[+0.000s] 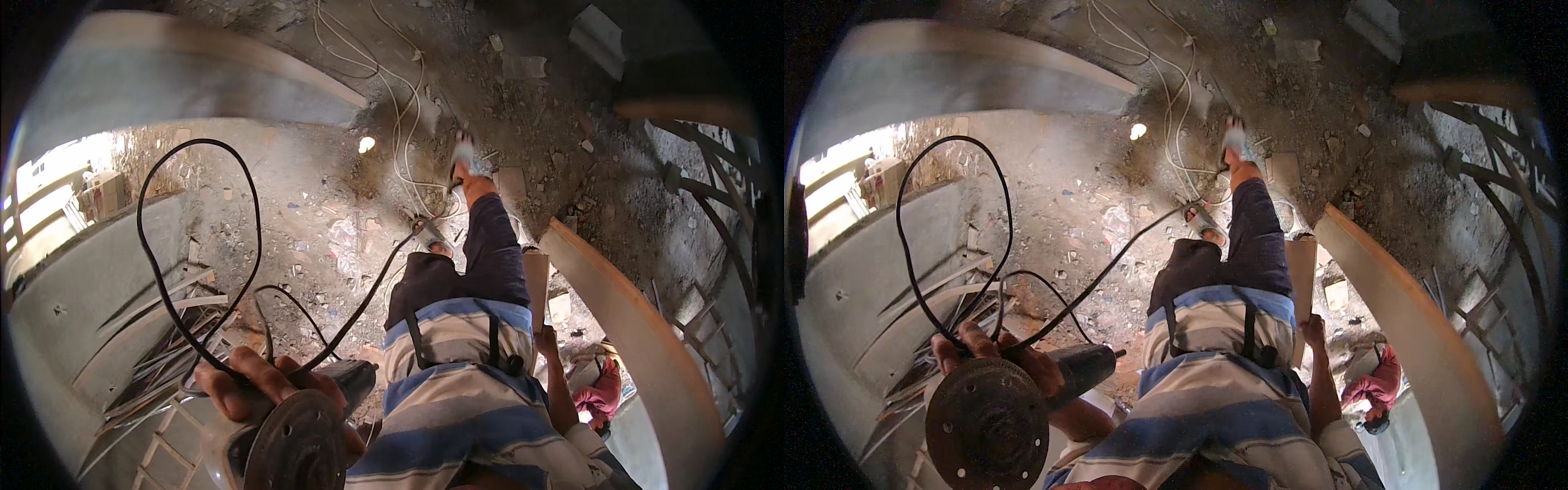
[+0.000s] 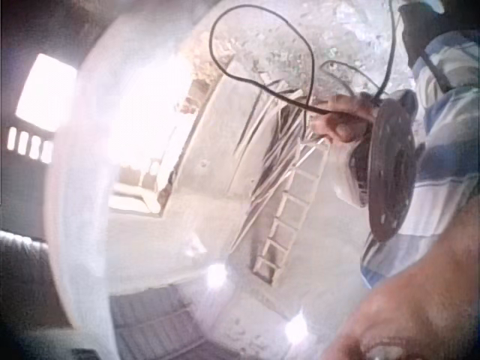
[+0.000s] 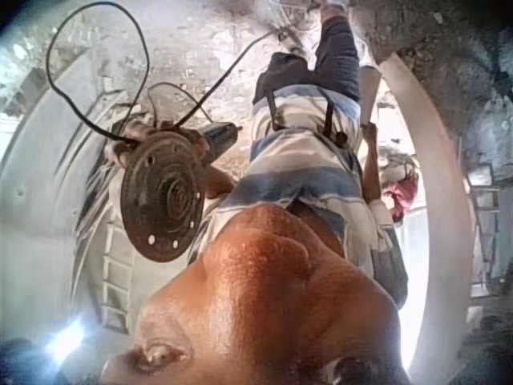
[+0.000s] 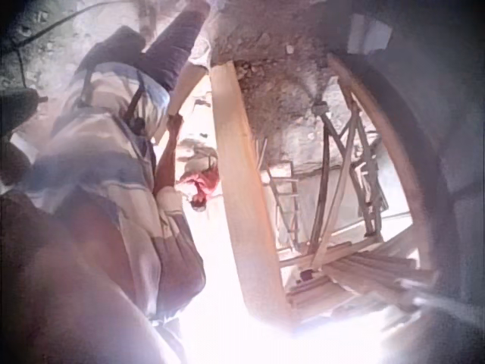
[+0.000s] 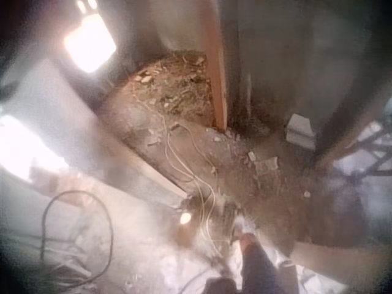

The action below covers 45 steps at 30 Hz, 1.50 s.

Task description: The person moves around a construction site, picks up a wooden board, and then uses an angle grinder to cut along a marked line on the board. The person handles the tool with both hands and adjusts the cutting position.

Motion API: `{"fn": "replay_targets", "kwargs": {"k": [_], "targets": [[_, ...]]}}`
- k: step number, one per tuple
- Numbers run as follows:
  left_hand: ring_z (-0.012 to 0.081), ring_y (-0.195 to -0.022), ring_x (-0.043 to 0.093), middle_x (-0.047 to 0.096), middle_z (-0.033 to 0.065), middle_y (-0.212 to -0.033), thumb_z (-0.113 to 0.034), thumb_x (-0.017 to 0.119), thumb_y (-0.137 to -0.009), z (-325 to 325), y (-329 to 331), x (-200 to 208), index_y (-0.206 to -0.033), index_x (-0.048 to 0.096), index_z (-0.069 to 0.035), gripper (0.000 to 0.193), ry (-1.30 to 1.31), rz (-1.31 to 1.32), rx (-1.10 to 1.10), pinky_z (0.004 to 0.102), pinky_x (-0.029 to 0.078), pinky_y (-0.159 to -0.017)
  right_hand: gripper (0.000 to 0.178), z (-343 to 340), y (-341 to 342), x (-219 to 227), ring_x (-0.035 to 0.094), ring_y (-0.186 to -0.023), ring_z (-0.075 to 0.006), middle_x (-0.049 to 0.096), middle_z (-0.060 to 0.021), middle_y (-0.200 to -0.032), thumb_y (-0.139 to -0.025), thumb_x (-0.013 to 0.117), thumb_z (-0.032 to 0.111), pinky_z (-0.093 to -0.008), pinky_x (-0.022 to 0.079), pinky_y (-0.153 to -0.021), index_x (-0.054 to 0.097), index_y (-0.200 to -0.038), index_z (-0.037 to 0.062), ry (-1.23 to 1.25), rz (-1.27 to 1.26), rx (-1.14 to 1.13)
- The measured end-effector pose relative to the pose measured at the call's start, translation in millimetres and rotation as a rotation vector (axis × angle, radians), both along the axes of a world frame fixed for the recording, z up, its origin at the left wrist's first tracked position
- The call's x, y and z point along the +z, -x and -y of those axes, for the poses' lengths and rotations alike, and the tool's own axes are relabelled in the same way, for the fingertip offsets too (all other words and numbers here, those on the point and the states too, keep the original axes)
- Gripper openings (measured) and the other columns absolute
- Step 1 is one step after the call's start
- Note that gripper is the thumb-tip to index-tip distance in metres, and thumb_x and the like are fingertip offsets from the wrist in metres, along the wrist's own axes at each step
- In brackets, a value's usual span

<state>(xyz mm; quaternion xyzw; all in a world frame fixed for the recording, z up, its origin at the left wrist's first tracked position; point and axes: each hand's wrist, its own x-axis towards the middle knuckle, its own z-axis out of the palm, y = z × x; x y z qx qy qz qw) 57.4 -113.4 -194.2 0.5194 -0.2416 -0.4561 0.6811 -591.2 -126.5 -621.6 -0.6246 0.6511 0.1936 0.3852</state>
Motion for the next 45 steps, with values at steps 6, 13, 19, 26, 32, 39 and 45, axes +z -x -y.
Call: {"fn": "replay_targets", "kwargs": {"k": [6,13,19,26,32,39,45], "targets": [[0.0390,-0.084,0.071,0.068,0.0310,-0.097,-0.045,0.060,-0.100,163,-107,-18,-0.125,0.048,-0.003,0.050,-0.100,-0.063,-0.003,0.0477,0.059,-0.077,0.027,82,28,-39,0.066,-0.097,-0.0513,0.068,-0.0332,-0.100,-0.086,0.071,0.018,-0.0543,0.054,-0.086,0.069,-0.100,-0.0054,-0.117,0.075,0.165],[0.0418,-0.086,0.072,0.068,0.0337,-0.097,-0.042,0.059,-0.103,325,-216,1,-0.123,0.047,-0.005,0.043,-0.262,-0.070,-0.056,0.0499,0.060,-0.080,0.029,341,-152,-62,0.066,-0.096,-0.0500,0.068,-0.0329,-0.100,-0.085,0.072,0.019,-0.0539,0.054,-0.085,0.068,-0.099,-0.0058,-0.180,0.027,0.101],[0.0442,-0.088,0.073,0.068,0.0361,-0.097,-0.038,0.058,-0.105,400,-321,28,-0.122,0.046,-0.007,0.037,-0.327,-0.085,-0.035,0.0517,0.060,-0.082,0.030,573,-326,-75,0.066,-0.096,-0.0488,0.067,-0.0327,-0.099,-0.085,0.072,0.020,-0.0536,0.054,-0.085,0.068,-0.099,-0.0061,-0.104,0.052,0.129],[0.0399,-0.077,0.070,0.066,0.0277,-0.090,-0.034,0.062,-0.104,457,-423,19,-0.122,0.046,-0.009,0.035,-0.071,0.034,0.245,0.0509,0.060,-0.075,0.032,746,-533,-83,0.066,-0.095,-0.0475,0.067,-0.0324,-0.099,-0.084,0.072,0.021,-0.0533,0.054,-0.085,0.068,-0.099,-0.0065,-0.057,0.096,0.243],[0.0328,-0.060,0.062,0.063,0.0197,-0.072,-0.032,0.057,-0.106,535,-568,2,-0.120,0.043,-0.011,0.029,-0.028,0.105,0.399,0.0420,0.056,-0.066,0.033,845,-717,-92,0.066,-0.094,-0.0463,0.067,-0.0322,-0.099,-0.083,0.073,0.022,-0.0530,0.053,-0.085,0.067,-0.099,-0.0068,-0.054,0.081,0.318],[0.0308,-0.080,0.064,0.062,0.0263,-0.106,-0.038,0.073,-0.092,618,-754,-14,-0.142,0.033,-0.001,0.075,-0.021,-0.023,0.594,0.0447,0.055,-0.074,0.035,930,-883,-65,0.066,-0.093,-0.0449,0.067,-0.0319,-0.098,-0.083,0.073,0.024,-0.0527,0.053,-0.084,0.067,-0.099,-0.0072,-0.049,-0.006,0.298],[0.0297,-0.084,0.063,0.059,0.0270,-0.111,-0.050,0.076,-0.086,691,-856,-14,-0.153,0.025,0.009,0.103,0.161,0.087,0.750,0.0458,0.056,-0.071,0.037,990,-992,-54,0.066,-0.092,-0.0438,0.066,-0.0317,-0.098,-0.082,0.073,0.024,-0.0524,0.053,-0.084,0.067,-0.098,-0.0075,-0.053,0.011,0.271]]}}
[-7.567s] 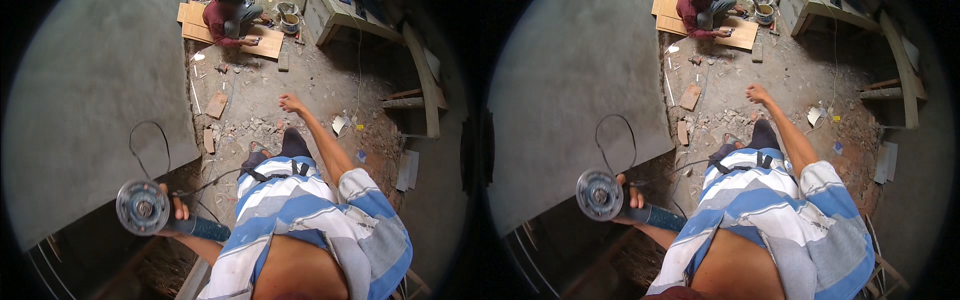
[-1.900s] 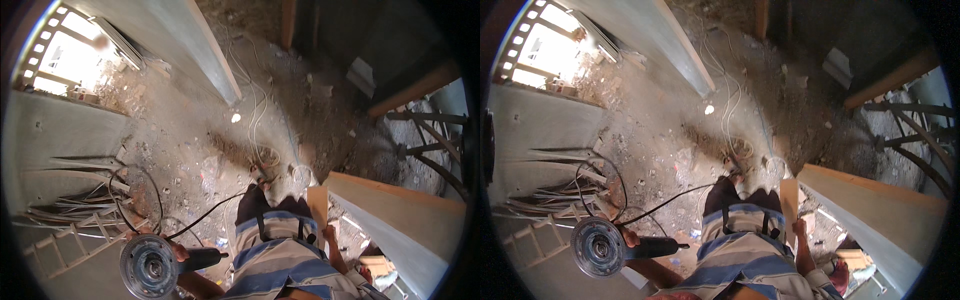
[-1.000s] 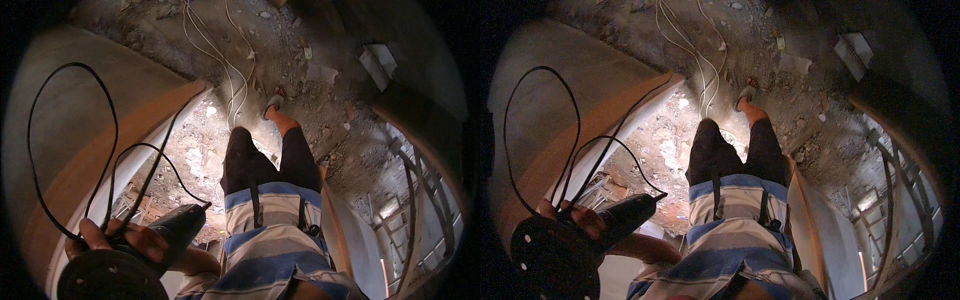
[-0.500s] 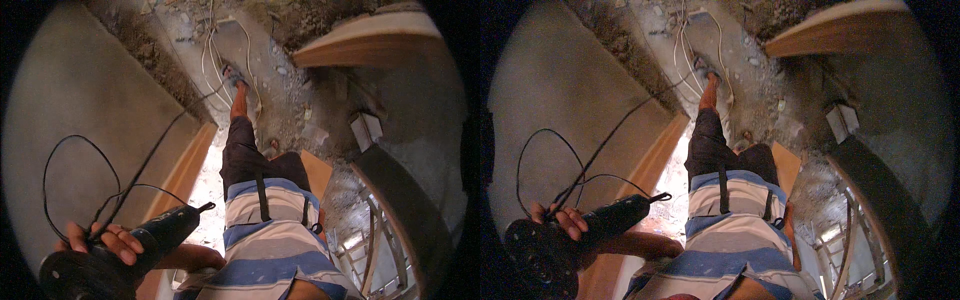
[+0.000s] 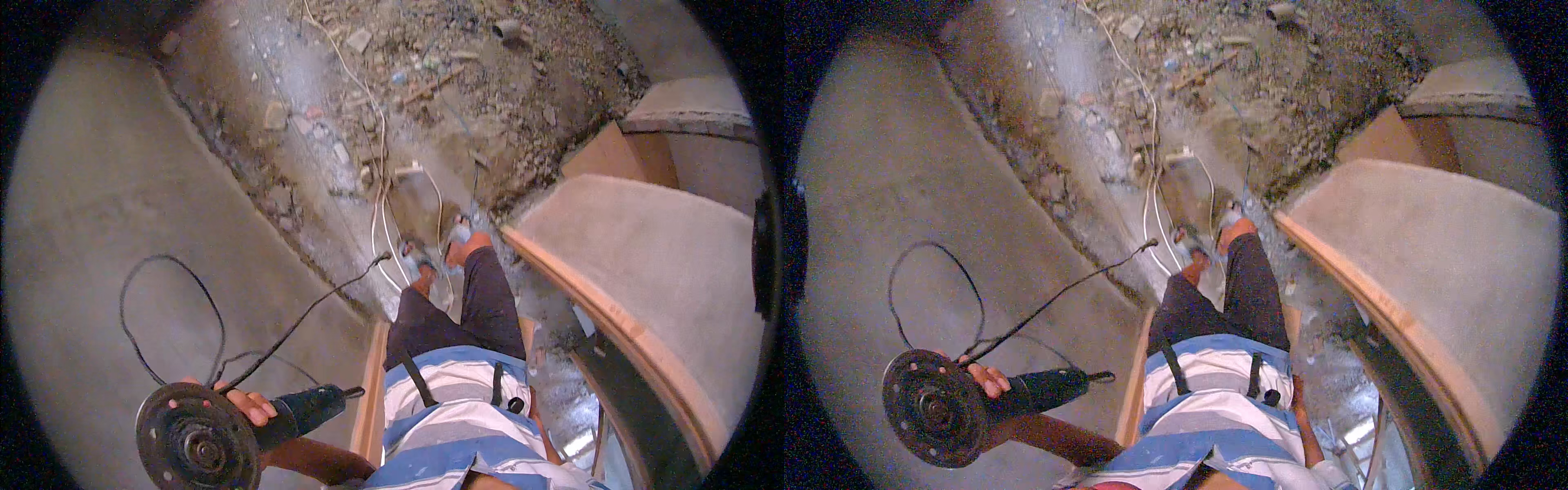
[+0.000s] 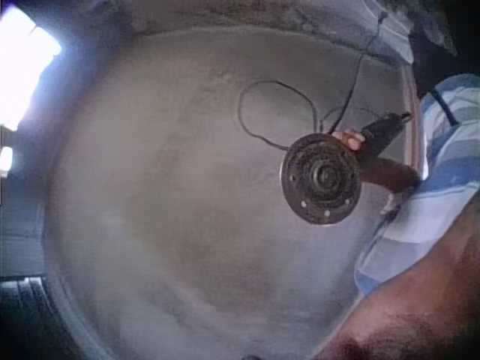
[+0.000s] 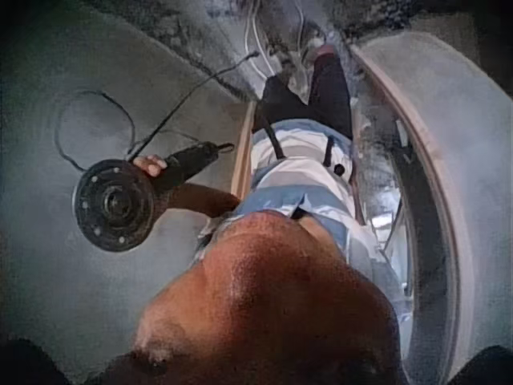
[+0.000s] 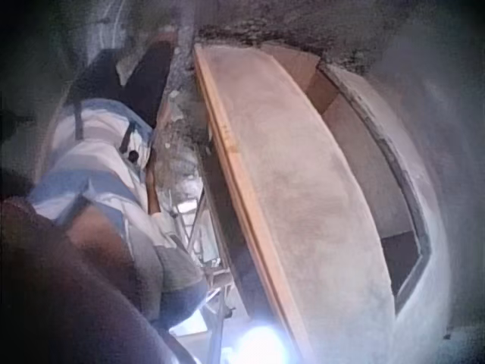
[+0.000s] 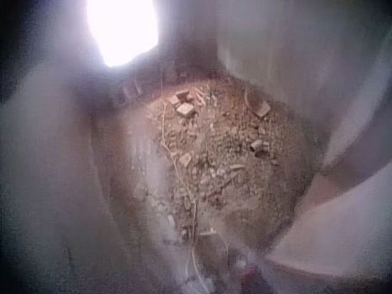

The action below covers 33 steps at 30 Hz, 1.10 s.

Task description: The person moves around a construction site, picks up a wooden board, and then uses an angle grinder to cut along a marked line on the board. The person handles the tool with both hands and adjusts the cutting position.

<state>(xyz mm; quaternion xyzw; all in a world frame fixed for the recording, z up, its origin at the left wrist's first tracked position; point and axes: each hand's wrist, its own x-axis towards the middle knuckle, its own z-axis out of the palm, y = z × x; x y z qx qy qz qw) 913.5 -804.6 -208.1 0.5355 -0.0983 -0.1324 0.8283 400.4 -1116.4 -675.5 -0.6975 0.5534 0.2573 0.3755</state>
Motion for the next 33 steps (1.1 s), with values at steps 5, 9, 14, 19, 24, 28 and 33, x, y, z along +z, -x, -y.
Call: {"fn": "replay_targets", "kwargs": {"k": [5,9,14,19,24,28,33], "targets": [[0.0286,-0.084,0.062,0.059,0.0224,-0.103,-0.061,0.073,-0.084,107,-107,-24,-0.150,0.033,0.011,0.106,0.047,0.100,0.023,0.0431,0.055,-0.069,0.038,57,-25,64,0.065,-0.092,-0.0428,0.066,-0.0315,-0.098,-0.082,0.074,0.025,-0.0521,0.053,-0.084,0.066,-0.098,-0.0078,0.074,-0.092,-0.114],[0.0278,-0.083,0.060,0.059,0.0200,-0.098,-0.067,0.066,-0.085,133,-169,23,-0.148,0.036,0.008,0.103,-0.250,0.242,0.264,0.0401,0.052,-0.071,0.039,133,-170,41,0.065,-0.091,-0.0421,0.066,-0.0314,-0.098,-0.081,0.074,0.026,-0.0519,0.052,-0.084,0.066,-0.098,-0.0080,-0.040,-0.021,0.069],[0.0289,-0.086,0.060,0.060,0.0212,-0.099,-0.071,0.057,-0.087,199,-247,0,-0.141,0.043,0.004,0.094,-0.238,0.127,0.339,0.0413,0.052,-0.075,0.040,217,-208,83,0.065,-0.091,-0.0411,0.066,-0.0312,-0.097,-0.081,0.074,0.027,-0.0517,0.052,-0.084,0.066,-0.098,-0.0082,-0.022,-0.078,-0.003],[0.0296,-0.087,0.062,0.064,0.0207,-0.094,-0.070,0.053,-0.087,268,-312,0,-0.132,0.051,0.007,0.089,-0.261,0.018,0.413,0.0412,0.052,-0.076,0.041,322,-312,112,0.065,-0.090,-0.0401,0.065,-0.0310,-0.097,-0.080,0.075,0.028,-0.0514,0.052,-0.083,0.066,-0.098,-0.0085,-0.032,-0.037,0.048],[0.0301,-0.087,0.065,0.066,0.0210,-0.095,-0.067,0.055,-0.086,338,-425,-12,-0.129,0.053,0.007,0.086,-0.209,-0.039,0.462,0.0412,0.053,-0.076,0.036,456,-413,86,0.069,-0.087,-0.0393,0.069,-0.0290,-0.090,-0.076,0.076,0.023,-0.0486,0.055,-0.080,0.067,-0.090,-0.0095,0.258,0.015,0.065],[0.0307,-0.087,0.066,0.068,0.0195,-0.100,-0.067,0.060,-0.085,372,-511,-41,-0.123,0.056,0.006,0.082,-0.244,-0.058,0.429,0.0412,0.054,-0.078,0.029,550,-551,86,0.074,-0.084,-0.0340,0.074,-0.0240,-0.088,-0.073,0.075,0.017,-0.0454,0.057,-0.075,0.072,-0.087,-0.0090,0.130,-0.028,0.011],[0.0304,-0.085,0.067,0.069,0.0191,-0.096,-0.064,0.061,-0.084,451,-666,-86,-0.125,0.056,0.004,0.080,-0.314,-0.184,0.504,0.0411,0.054,-0.076,0.033,685,-693,78,0.075,-0.084,-0.0299,0.076,-0.0229,-0.090,-0.073,0.076,0.015,-0.0435,0.058,-0.076,0.075,-0.096,-0.0079,0.117,-0.090,0.025]]}}
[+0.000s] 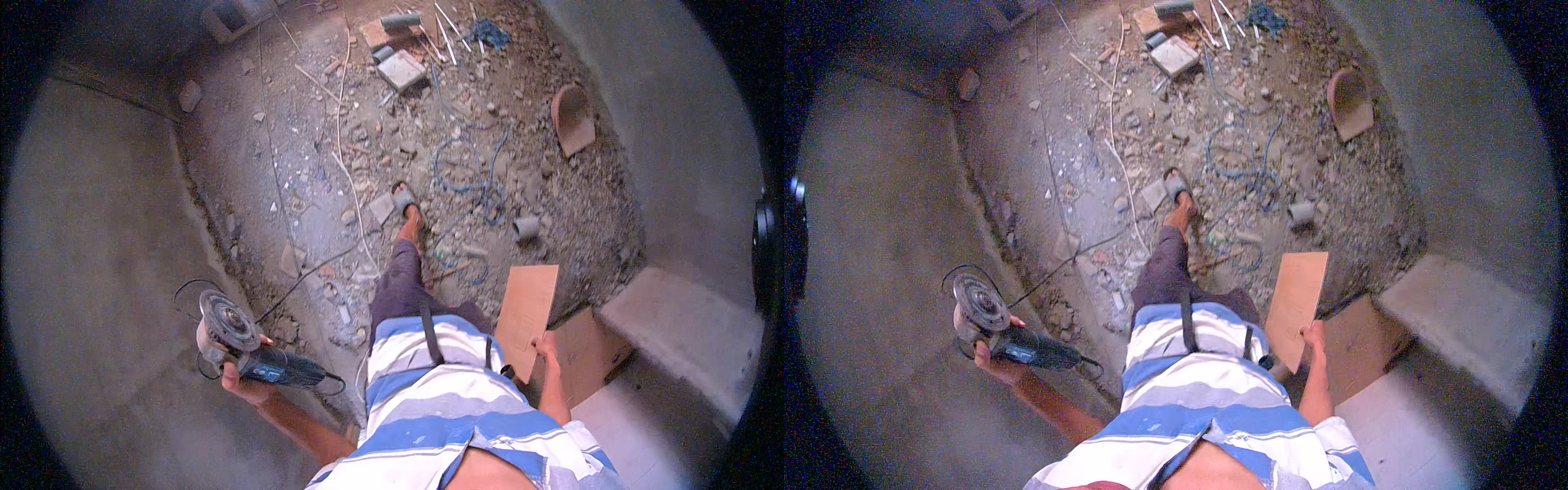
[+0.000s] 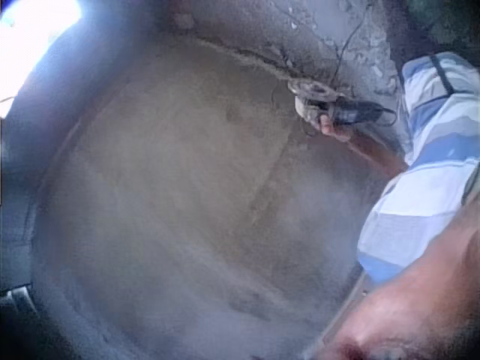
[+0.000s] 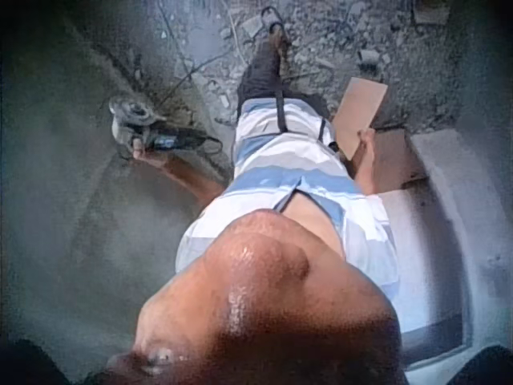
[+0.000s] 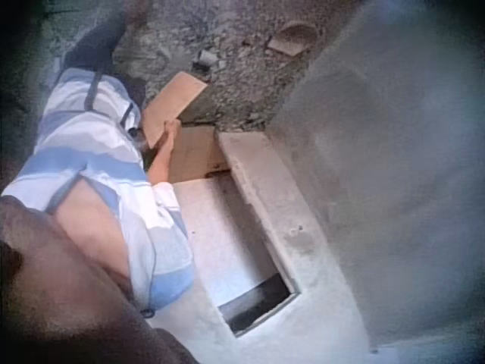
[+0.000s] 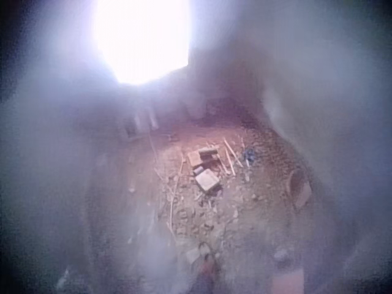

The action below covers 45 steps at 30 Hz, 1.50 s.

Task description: The person moves around a construction site, picks up a wooden board, and then uses an angle grinder to cut along a marked line on the board. The person handles the tool with both hands and adjusts the cutting position.

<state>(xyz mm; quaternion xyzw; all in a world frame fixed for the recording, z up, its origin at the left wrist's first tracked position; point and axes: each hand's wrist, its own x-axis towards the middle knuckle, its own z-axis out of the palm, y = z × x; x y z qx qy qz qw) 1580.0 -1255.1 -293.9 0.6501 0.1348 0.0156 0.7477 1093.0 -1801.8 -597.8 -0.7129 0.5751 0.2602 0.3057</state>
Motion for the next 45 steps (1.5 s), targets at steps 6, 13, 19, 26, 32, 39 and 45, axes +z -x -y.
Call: {"fn": "replay_targets", "kwargs": {"k": [6,13,19,26,32,39,45], "targets": [[0.0315,-0.086,0.070,0.067,0.0173,-0.111,-0.047,0.069,-0.083,70,-159,-12,-0.142,0.047,-0.002,0.078,0.044,-0.111,-0.007,0.0444,0.061,-0.069,0.035,102,-235,29,0.076,-0.088,-0.0361,0.076,-0.0260,-0.091,-0.072,0.077,0.017,-0.0450,0.059,-0.079,0.076,-0.098,-0.0068,-0.066,-0.024,0.124],[0.0277,-0.086,0.068,0.064,0.0124,-0.119,-0.046,0.074,-0.079,160,-278,5,-0.142,0.048,-0.001,0.082,0.000,-0.193,-0.051,0.0399,0.058,-0.071,0.039,175,-457,38,0.076,-0.087,-0.0358,0.074,-0.0292,-0.093,-0.074,0.074,0.022,-0.0453,0.058,-0.077,0.074,-0.099,-0.0074,0.012,0.070,0.268],[0.0229,-0.085,0.067,0.063,0.0103,-0.108,-0.047,0.075,-0.075,224,-372,17,-0.139,0.050,-0.002,0.082,-0.144,-0.234,0.063,0.0367,0.056,-0.069,0.046,227,-683,5,0.073,-0.093,-0.0412,0.072,-0.0305,-0.093,-0.075,0.069,0.030,-0.0492,0.055,-0.084,0.073,-0.102,-0.0061,0.002,0.217,0.456],[0.0236,-0.088,0.067,0.061,0.0117,-0.115,-0.042,0.075,-0.075,271,-468,-30,-0.143,0.045,-0.004,0.084,-0.096,-0.409,0.230,0.0376,0.058,-0.074,0.038,276,-963,-71,0.068,-0.094,-0.0498,0.070,-0.0314,-0.095,-0.080,0.065,0.029,-0.0551,0.055,-0.084,0.073,-0.101,-0.0020,-0.011,0.325,0.795],[0.0224,-0.094,0.065,0.059,0.0097,-0.115,-0.047,0.078,-0.073,283,-531,-73,-0.140,0.048,-0.003,0.086,-0.178,-0.560,0.185,0.0367,0.058,-0.074,0.037,249,-1121,-115,0.069,-0.096,-0.0486,0.071,-0.0305,-0.097,-0.083,0.071,0.029,-0.0554,0.056,-0.083,0.072,-0.099,-0.0050,-0.007,0.279,0.931],[0.0199,-0.103,0.063,0.061,0.0094,-0.118,-0.053,0.080,-0.069,294,-666,-168,-0.137,0.049,0.000,0.092,-0.300,-0.641,0.061,0.0367,0.053,-0.093,0.042,205,-1290,-170,0.072,-0.084,-0.0409,0.072,-0.0278,-0.092,-0.085,0.071,0.033,-0.0484,0.056,-0.077,0.073,-0.106,-0.0029,-0.294,0.282,0.776],[0.0204,-0.101,0.062,0.060,0.0098,-0.114,-0.058,0.081,-0.067,320,-712,-206,-0.136,0.049,0.000,0.095,-0.140,-0.816,0.009,0.0339,0.052,-0.088,0.042,219,-1311,-235,0.073,-0.085,-0.0313,0.075,-0.0214,-0.091,-0.086,0.070,0.030,-0.0448,0.055,-0.081,0.073,-0.113,-0.0013,-0.418,0.335,0.684]]}}
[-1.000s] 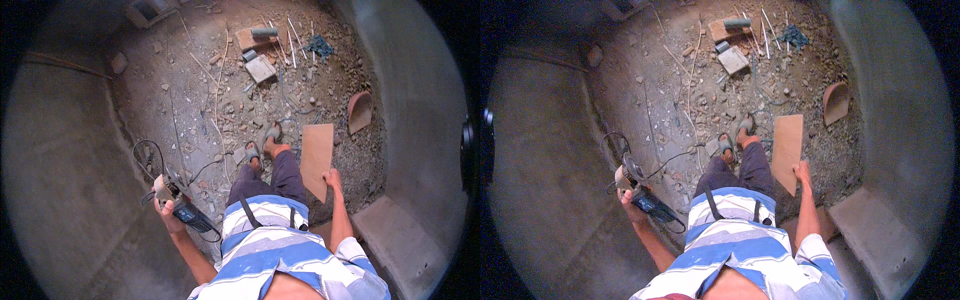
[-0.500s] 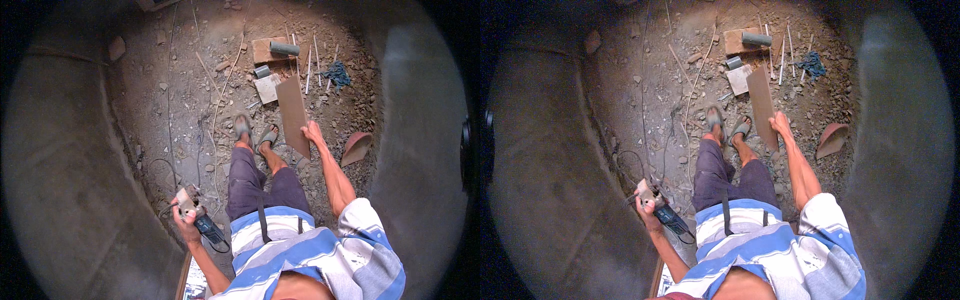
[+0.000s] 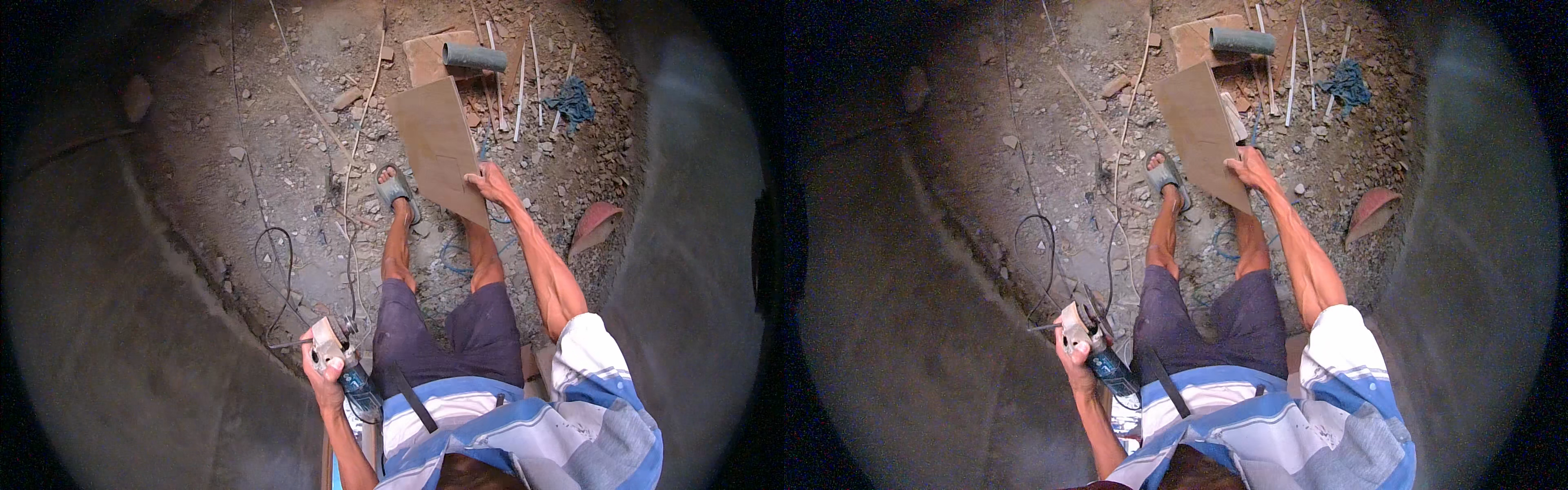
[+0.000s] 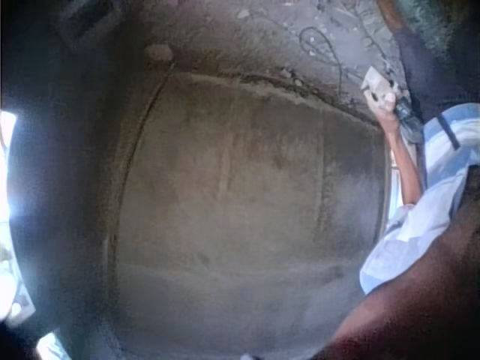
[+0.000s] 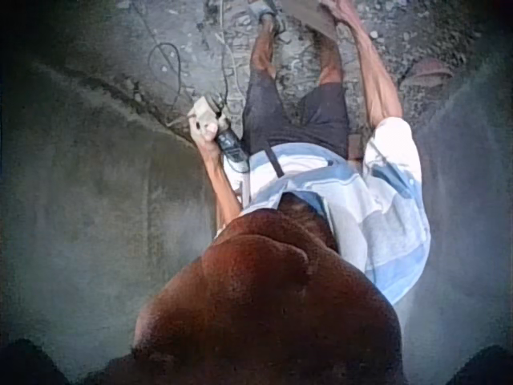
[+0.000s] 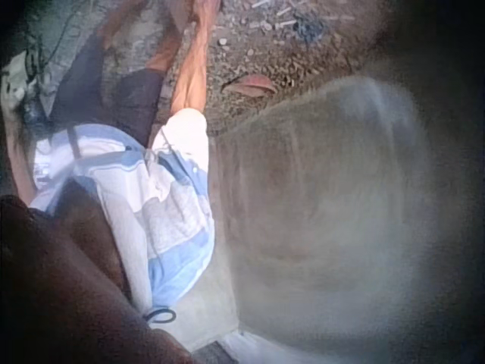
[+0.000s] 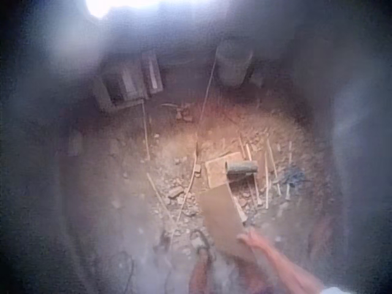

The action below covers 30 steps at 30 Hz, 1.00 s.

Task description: The person moves around a construction site, picks up a wooden board, and then uses an angle grinder to cut along a marked line on the board. The person handles the tool with both hands and adjusts the cutting position.

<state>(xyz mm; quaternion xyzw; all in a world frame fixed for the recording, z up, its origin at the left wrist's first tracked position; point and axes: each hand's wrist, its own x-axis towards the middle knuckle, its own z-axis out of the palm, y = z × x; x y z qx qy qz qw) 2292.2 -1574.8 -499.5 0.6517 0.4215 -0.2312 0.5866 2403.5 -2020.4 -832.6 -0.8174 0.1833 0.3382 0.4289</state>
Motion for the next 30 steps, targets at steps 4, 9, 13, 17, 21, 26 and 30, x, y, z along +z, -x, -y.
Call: {"fn": "replay_targets", "kwargs": {"k": [4,9,13,17,21,26,30], "targets": [[0.0201,-0.098,0.064,0.060,0.0096,-0.111,-0.057,0.082,-0.066,17,-24,-33,-0.137,0.048,0.000,0.097,-0.064,0.003,-0.026,0.0337,0.054,-0.083,0.043,18,-4,-35,0.072,-0.084,-0.0305,0.075,-0.0197,-0.092,-0.086,0.070,0.031,-0.0437,0.055,-0.082,0.073,-0.113,-0.0026,-0.095,0.003,-0.055],[0.0203,-0.089,0.066,0.060,0.0104,-0.108,-0.058,0.083,-0.062,59,-71,-51,-0.137,0.047,-0.001,0.101,-0.070,-0.125,0.025,0.0333,0.057,-0.075,0.045,51,3,-80,0.069,-0.093,-0.0231,0.075,-0.0157,-0.102,-0.088,0.074,0.033,-0.0386,0.053,-0.088,0.073,-0.115,-0.0037,-0.180,-0.040,-0.026],[0.0195,-0.089,0.066,0.060,0.0096,-0.107,-0.062,0.085,-0.060,98,-86,-70,-0.135,0.048,-0.001,0.104,-0.160,-0.075,-0.029,0.0331,0.057,-0.075,0.039,86,-15,-73,0.065,-0.093,-0.0144,0.075,-0.0065,-0.102,-0.093,0.074,0.027,-0.0363,0.054,-0.085,0.073,-0.118,-0.0026,-0.265,-0.216,-0.088],[0.0190,-0.091,0.065,0.059,0.0084,-0.107,-0.067,0.085,-0.059,133,-99,-86,-0.134,0.049,0.000,0.107,-0.203,-0.128,-0.079,0.0329,0.055,-0.077,0.042,132,5,-119,0.064,-0.090,-0.0139,0.074,-0.0063,-0.101,-0.093,0.075,0.031,-0.0338,0.053,-0.083,0.073,-0.117,-0.0029,-0.299,-0.249,-0.106],[0.0202,-0.110,0.057,0.057,0.0071,-0.120,-0.070,0.082,-0.060,155,-104,-107,-0.135,0.051,0.001,0.108,-0.264,-0.044,-0.173,0.0345,0.046,-0.098,0.044,168,22,-171,0.066,-0.093,-0.0148,0.075,-0.0080,-0.105,-0.092,0.075,0.030,-0.0346,0.053,-0.086,0.071,-0.120,-0.0041,-0.288,-0.294,-0.099],[0.0272,-0.082,0.065,0.061,0.0154,-0.115,-0.066,0.079,-0.063,166,-105,-130,-0.142,0.045,-0.001,0.109,-0.190,-0.021,-0.103,0.0400,0.056,-0.068,0.048,201,30,-235,0.068,-0.098,-0.0178,0.075,-0.0118,-0.111,-0.091,0.075,0.029,-0.0362,0.054,-0.091,0.069,-0.124,-0.0047,-0.313,-0.280,-0.187],[0.0327,-0.065,0.065,0.065,0.0198,-0.088,-0.058,0.075,-0.066,194,-131,-154,-0.129,0.052,0.005,0.092,0.111,-0.079,0.224,0.0451,0.055,-0.061,0.053,223,47,-291,0.072,-0.100,-0.0248,0.075,-0.0168,-0.115,-0.088,0.072,0.028,-0.0391,0.055,-0.092,0.065,-0.130,-0.0023,-0.139,-0.249,-0.237]]}}
